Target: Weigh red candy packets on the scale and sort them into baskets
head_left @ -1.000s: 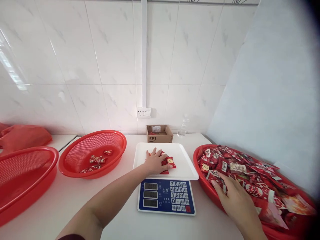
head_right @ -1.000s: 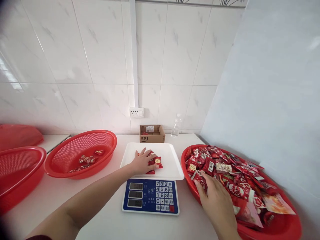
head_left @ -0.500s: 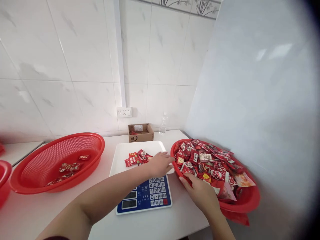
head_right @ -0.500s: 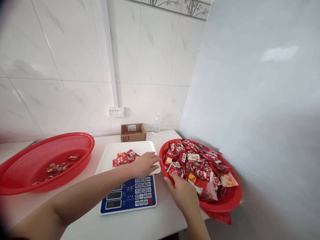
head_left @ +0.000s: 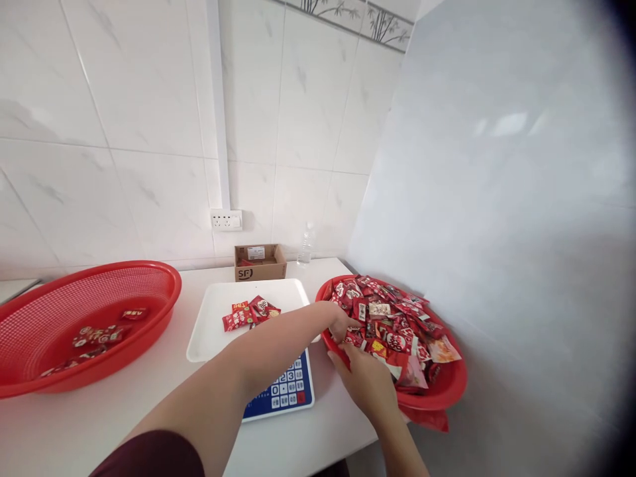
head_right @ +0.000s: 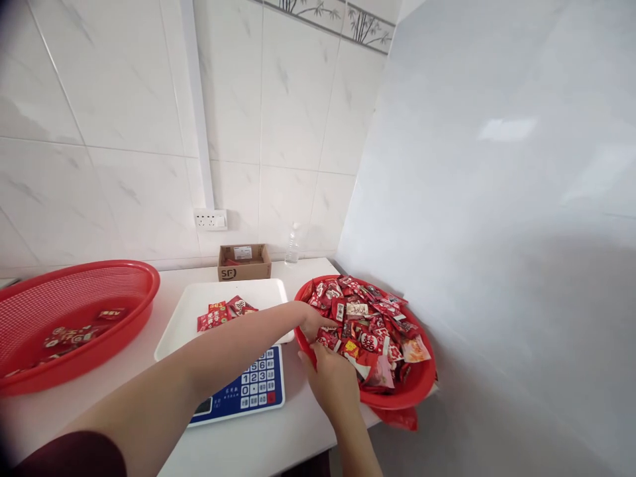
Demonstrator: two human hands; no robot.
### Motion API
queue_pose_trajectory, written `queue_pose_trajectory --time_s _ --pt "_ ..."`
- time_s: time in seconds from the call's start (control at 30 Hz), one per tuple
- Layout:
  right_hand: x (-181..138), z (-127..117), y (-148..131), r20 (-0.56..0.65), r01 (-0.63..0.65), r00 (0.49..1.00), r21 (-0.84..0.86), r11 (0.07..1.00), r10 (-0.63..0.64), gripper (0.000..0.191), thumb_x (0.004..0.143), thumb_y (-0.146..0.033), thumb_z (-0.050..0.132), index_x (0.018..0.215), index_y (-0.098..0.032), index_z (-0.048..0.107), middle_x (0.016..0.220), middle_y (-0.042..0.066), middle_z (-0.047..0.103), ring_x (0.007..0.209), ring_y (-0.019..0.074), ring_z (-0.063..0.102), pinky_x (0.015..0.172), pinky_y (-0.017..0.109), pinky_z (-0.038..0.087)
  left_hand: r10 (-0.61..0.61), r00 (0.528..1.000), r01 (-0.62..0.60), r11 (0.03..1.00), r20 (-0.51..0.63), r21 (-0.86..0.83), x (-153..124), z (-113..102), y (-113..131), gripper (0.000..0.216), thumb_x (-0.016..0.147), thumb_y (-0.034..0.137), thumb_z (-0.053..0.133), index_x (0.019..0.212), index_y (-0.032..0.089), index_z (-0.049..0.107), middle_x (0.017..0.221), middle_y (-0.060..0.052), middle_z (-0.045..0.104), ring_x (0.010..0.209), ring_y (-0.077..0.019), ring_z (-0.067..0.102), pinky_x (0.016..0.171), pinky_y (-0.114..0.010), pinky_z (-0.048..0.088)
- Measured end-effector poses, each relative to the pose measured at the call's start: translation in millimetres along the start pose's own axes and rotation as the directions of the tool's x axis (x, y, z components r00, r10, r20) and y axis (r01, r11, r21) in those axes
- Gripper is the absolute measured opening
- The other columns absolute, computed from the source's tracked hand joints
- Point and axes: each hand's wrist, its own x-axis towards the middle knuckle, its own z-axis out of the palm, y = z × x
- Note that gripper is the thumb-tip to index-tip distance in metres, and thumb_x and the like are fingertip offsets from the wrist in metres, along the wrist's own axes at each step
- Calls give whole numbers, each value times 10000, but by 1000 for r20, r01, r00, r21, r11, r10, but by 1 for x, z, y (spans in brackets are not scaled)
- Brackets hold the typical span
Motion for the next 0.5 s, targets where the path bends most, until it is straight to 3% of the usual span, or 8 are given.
queue_pose_trajectory --time_s 0.13,0.27,0.5 --pt "0 0 -2 2 -33 999 -20 999 33 370 909 -419 307 936 -209 610 819 89 706 754 231 658 595 286 390 -54 997 54 999 -55 3 3 18 3 886 541 118 691 1364 230 383 1244 -145 564 1040 -353 557 821 -423 455" --pt "-2 0 -4 -13 -49 999 -29 998 49 368 910 -425 303 900 -224 611 817 70 706 741 213 657 578 270 369 -39 983 32 999 -178 -41 -1 30 4 919 604 116 652 1417 254 247 1278 -131 531 1083 -328 531 854 -389 433" --pt "-3 2 -3 -46 -48 998 -43 998 46 353 902 -438 340 1022 -236 604 891 48 707 796 198 652 625 259 382 31 937 -118 965 -348 -233 -17 13 -7 917 596 81 651 1411 199 246 1173 -119 588 1038 -278 548 849 -328 426"
